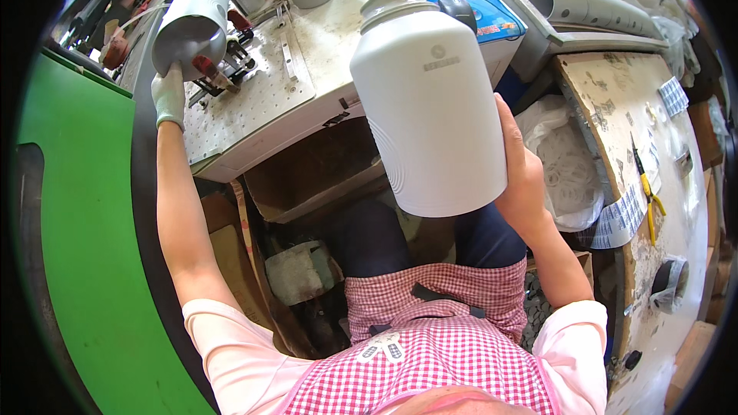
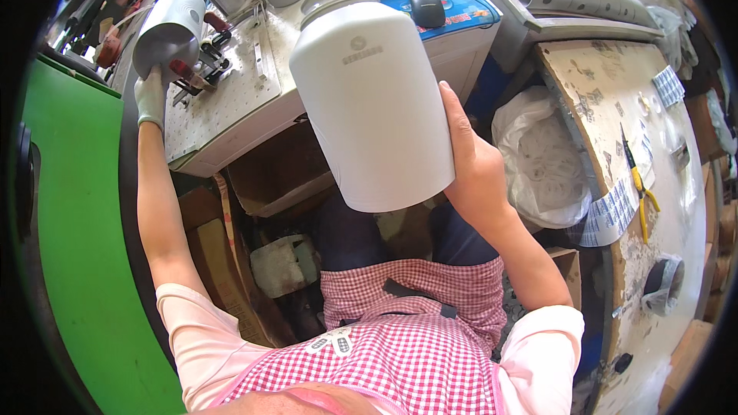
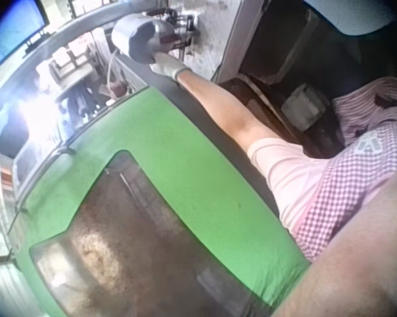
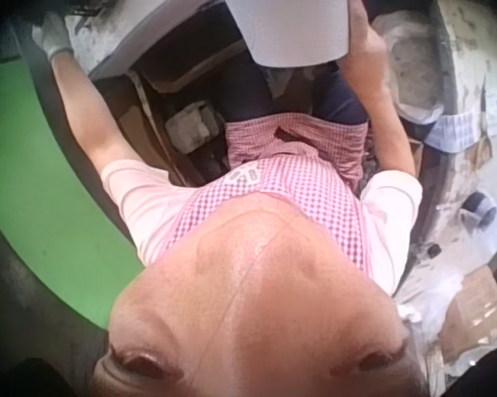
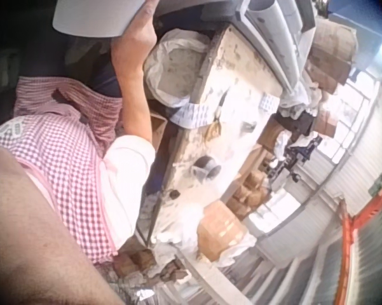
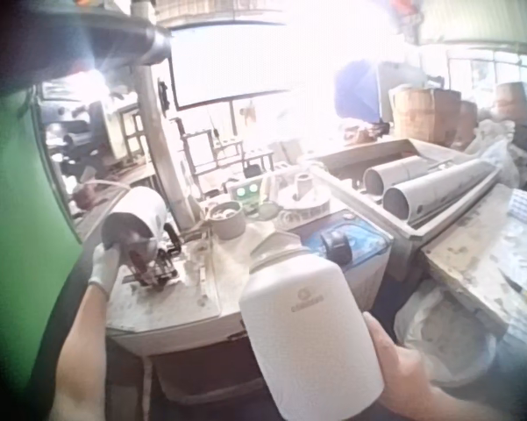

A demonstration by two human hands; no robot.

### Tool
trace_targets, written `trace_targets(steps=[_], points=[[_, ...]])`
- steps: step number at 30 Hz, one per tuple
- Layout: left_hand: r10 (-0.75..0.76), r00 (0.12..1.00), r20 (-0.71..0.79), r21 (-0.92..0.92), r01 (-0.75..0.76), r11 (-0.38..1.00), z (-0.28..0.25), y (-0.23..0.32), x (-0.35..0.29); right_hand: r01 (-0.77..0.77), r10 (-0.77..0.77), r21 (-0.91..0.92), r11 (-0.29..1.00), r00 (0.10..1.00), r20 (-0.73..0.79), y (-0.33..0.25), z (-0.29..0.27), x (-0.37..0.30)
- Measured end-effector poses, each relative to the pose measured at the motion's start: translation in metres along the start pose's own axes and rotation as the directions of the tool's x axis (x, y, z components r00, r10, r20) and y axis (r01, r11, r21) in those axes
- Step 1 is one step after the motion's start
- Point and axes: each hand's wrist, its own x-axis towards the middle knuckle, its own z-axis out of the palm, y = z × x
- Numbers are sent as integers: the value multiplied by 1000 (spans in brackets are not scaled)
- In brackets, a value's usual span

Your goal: The person assembles white plastic kettles by inserting a white plastic tube into the base, placing a black circular seal on the side, and securing the components. They handle multiple kettles one at a time, using a yellow-handled tool to assist with the seal placement.

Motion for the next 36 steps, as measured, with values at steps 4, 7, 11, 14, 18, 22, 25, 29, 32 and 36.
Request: trace_targets(steps=[4,7,11,14,18,22,25,29,32,36], points=[[-2,999,49,-40,4,999,-2,-5,-2,-11,11,16,1000,1000,7,0,3,-2],[-5,996,93,-154,19,988,-6,-7,-4,2,-2,1,1000,1000,9,-1,4,-3],[-20,984,179,-203,57,978,-13,-4,-9,-21,20,22,1000,999,32,-2,3,-5],[14,986,168,-215,22,976,-15,-3,-13,-32,31,26,999,999,32,-3,2,-7],[-24,977,211,-178,62,982,-17,-5,-11,-3,3,2,1000,1000,5,-2,3,-9],[-97,956,278,-112,132,985,-21,4,-12,7,-7,10,1000,1000,-3,0,6,-7],[78,962,263,-113,-50,992,-27,30,-44,22,-22,1,1000,1000,-3,-1,5,-7],[-125,992,-2,-468,109,877,-15,80,-159,-13,11,19,1000,997,74,-11,-4,-23],[-183,886,425,-609,430,667,7,111,-267,-61,45,75,995,980,195,-27,-11,-51],[-43,692,720,-605,657,450,32,127,-367,-60,21,97,993,931,364,-47,-15,-95]])
